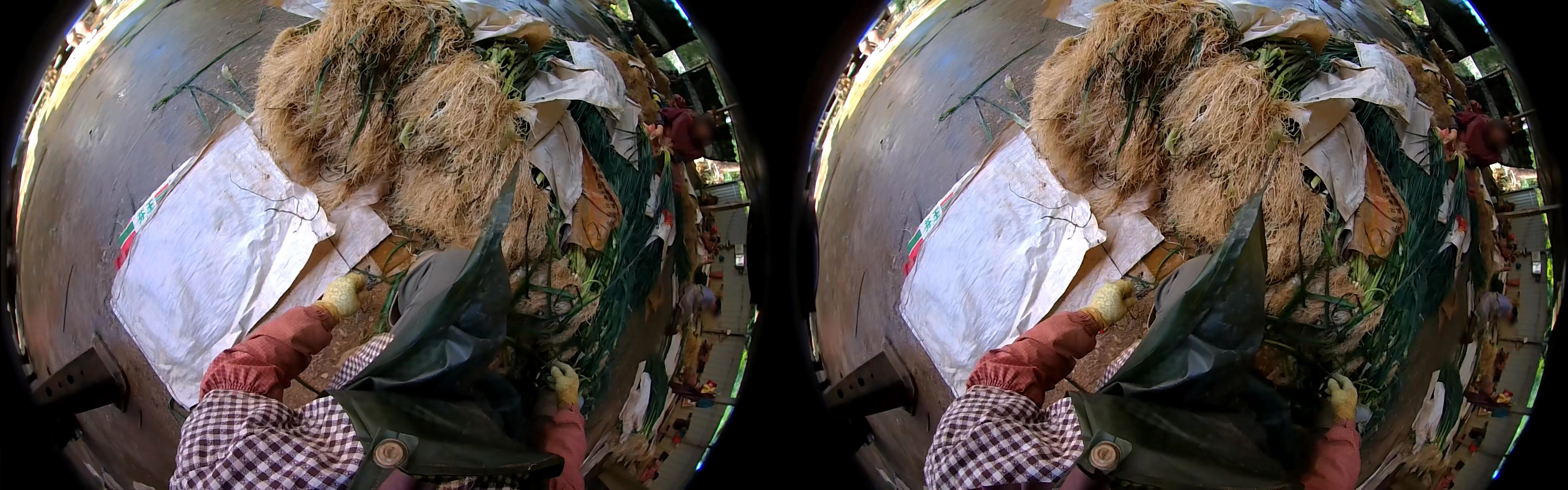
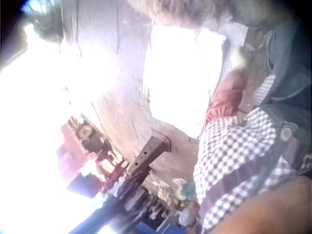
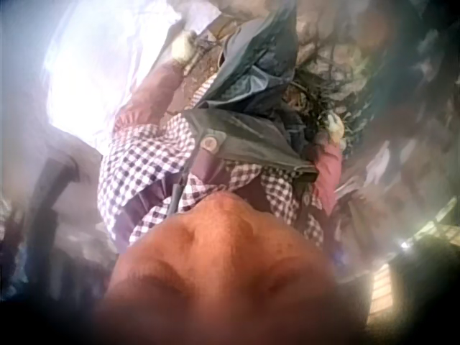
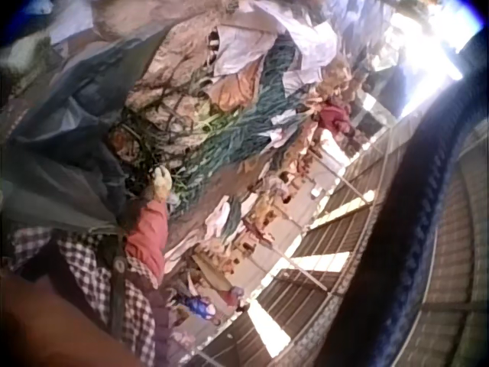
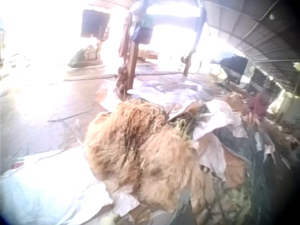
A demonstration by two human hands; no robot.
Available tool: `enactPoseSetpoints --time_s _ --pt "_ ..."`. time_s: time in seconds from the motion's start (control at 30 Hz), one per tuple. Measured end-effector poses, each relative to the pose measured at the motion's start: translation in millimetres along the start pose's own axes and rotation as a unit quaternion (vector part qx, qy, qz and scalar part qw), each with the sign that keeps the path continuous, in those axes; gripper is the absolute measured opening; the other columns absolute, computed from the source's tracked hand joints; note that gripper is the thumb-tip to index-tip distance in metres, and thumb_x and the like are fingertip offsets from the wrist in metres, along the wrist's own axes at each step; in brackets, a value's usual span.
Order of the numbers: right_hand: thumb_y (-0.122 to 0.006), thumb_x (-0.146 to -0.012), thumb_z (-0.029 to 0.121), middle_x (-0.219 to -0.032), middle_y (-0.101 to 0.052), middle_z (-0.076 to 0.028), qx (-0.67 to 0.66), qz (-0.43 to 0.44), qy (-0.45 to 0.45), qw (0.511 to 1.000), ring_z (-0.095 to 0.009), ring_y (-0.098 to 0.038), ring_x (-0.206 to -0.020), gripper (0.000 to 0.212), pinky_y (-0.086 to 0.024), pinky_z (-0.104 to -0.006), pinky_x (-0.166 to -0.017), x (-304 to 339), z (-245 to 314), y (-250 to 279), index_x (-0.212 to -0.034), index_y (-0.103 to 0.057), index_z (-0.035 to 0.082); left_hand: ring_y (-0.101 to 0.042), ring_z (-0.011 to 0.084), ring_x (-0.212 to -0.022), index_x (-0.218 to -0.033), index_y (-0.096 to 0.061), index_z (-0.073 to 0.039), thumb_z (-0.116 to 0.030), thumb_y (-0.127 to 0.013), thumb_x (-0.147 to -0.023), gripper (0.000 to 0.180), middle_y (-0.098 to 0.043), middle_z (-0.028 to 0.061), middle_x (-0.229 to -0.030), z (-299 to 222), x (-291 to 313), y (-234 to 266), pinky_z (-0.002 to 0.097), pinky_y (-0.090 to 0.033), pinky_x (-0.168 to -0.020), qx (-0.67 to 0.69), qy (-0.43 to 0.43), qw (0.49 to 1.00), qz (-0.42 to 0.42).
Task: The person sorts and cleans green onions by hand, removing dry outer layers and roots while seated on the floor of an agricultural processing area.
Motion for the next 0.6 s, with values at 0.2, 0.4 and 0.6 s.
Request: enactPoseSetpoints --time_s 0.2,0.4,0.6 --pt "-0.056 -0.083 0.018 -0.1 -0.06 -0.009 -0.008 -0.031 -0.04 0.999 -0.018 -0.061 -0.076 0.035 -0.048 -0.029 -0.065 24 -31 29 -0.114 -0.054 0.003 -0.06 0.028 -0.086 -0.075 -0.056 -0.001 -0.009 -0.061 -0.075 0.009 -0.057 0.0172 -0.108 67 -73 91 0.0309 -0.048 -0.072 -0.129 0.059 0.897 -0.419" --pt "-0.056 -0.081 0.018 -0.092 -0.063 -0.012 0.009 0.009 0.027 1.0 -0.019 -0.061 -0.072 0.033 -0.048 -0.0292 -0.066 31 -34 -27 -0.107 -0.058 -0.002 -0.06 0.016 -0.06 -0.069 -0.059 -0.004 -0.015 -0.064 -0.07 0.012 -0.061 0.0065 -0.066 72 -114 50 0.0285 -0.046 -0.052 0.087 0.212 0.971 -0.068" --pt "-0.054 -0.078 0.028 -0.093 -0.059 -0.018 0.367 0.091 0.202 0.903 -0.032 -0.057 -0.087 0.029 -0.045 -0.0396 -0.076 72 -9 -174 -0.094 -0.062 0.006 -0.041 0.0064 -0.055 -0.069 -0.053 -0.005 -0.005 -0.06 -0.078 0.012 -0.049 -0.0027 -0.062 -167 -135 159 0.0201 -0.035 -0.049 0.257 -0.123 0.956 -0.074"
Point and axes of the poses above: each hand's wrist, its own x-axis away from the middle knuckle, its own y-axis out of the back of the hand, z = x × y, the point moved 4 cm from there along -x, towards the middle knuckle
